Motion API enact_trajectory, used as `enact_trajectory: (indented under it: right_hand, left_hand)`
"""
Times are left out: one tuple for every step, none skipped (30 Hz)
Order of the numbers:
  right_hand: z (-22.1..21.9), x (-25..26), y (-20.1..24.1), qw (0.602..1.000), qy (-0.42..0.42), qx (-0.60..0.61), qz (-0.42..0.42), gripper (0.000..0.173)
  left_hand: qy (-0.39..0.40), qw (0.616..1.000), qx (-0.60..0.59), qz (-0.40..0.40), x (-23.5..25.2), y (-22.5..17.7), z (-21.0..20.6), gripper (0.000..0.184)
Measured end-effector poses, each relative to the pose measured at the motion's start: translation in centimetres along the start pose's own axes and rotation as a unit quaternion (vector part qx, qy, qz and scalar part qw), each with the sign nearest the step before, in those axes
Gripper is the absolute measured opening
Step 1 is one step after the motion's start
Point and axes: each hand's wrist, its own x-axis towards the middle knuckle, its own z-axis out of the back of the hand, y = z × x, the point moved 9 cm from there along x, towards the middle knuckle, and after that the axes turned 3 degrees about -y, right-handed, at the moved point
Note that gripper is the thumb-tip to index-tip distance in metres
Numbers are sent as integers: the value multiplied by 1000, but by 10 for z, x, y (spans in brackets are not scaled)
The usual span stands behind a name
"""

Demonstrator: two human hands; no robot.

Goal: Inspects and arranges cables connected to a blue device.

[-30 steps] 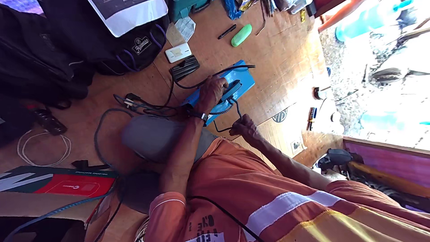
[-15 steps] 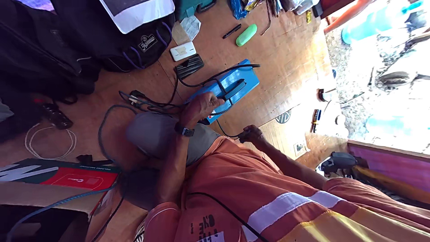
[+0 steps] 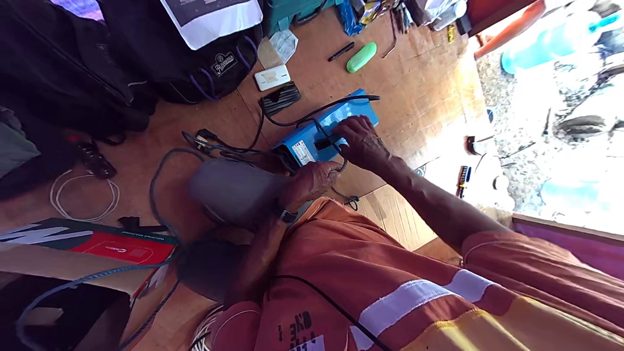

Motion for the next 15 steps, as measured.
enact_trajectory:
  right_hand:
    - [-9, 8, -2, 999, 22, -11, 29, 35]
    - [-16, 15, -4, 997, 44, -16, 53, 30]
    - [-20, 21, -5, 995, 69, -9, 73, 27]
    - [-22, 25, -6, 992, 93, -2, 87, 25]
    - [-23, 25, -8, 989, 111, 6, 93, 25]
    - [-23, 25, -10, 989, 119, 11, 92, 25]
    - [-21, 27, -11, 989, 119, 16, 87, 26]
    - [-19, 29, -10, 990, 116, 20, 79, 27]
    - [-16, 30, -8, 991, 111, 27, 69, 27]
    - [-13, 30, -7, 992, 108, 34, 54, 28]
    - [-10, 30, -6, 993, 106, 42, 35, 28]
    - [-7, 30, -6, 993, 102, 50, 18, 27]
    - [-2, 32, -7, 993, 100, 56, 3, 27]
    - [3, 34, -9, 994, 96, 61, -7, 26]
    - [7, 35, -11, 993, 93, 67, -15, 27]
  left_hand:
    - [-3, 1000, 15, -1, 0, -2, -1, 28]
    - [-9, 1000, 28, -1, -2, -3, 0, 28]
    - [-15, 999, 36, 0, -4, -5, 1, 28]
    - [-18, 999, 39, 0, -7, -6, 0, 28]
    - [-20, 999, 44, -4, -9, -7, -1, 29]
    - [-24, 998, 58, -11, -10, -8, -4, 29]
    - [-31, 996, 80, -24, -11, -8, -6, 28]
    - [-34, 994, 103, -32, -13, -9, -6, 28]
    - [-32, 992, 114, -34, -18, -10, -6, 30]
    - [-22, 993, 112, -34, -23, -12, -6, 33]
    - [-2, 995, 97, -36, -31, -14, -8, 34]
    - [22, 996, 71, -46, -39, -23, -11, 35]
    - [45, 996, 44, -64, -49, -36, -12, 35]
    - [62, 994, 15, -86, -61, -52, -9, 34]
    - [70, 991, -9, -111, -77, -69, -2, 32]
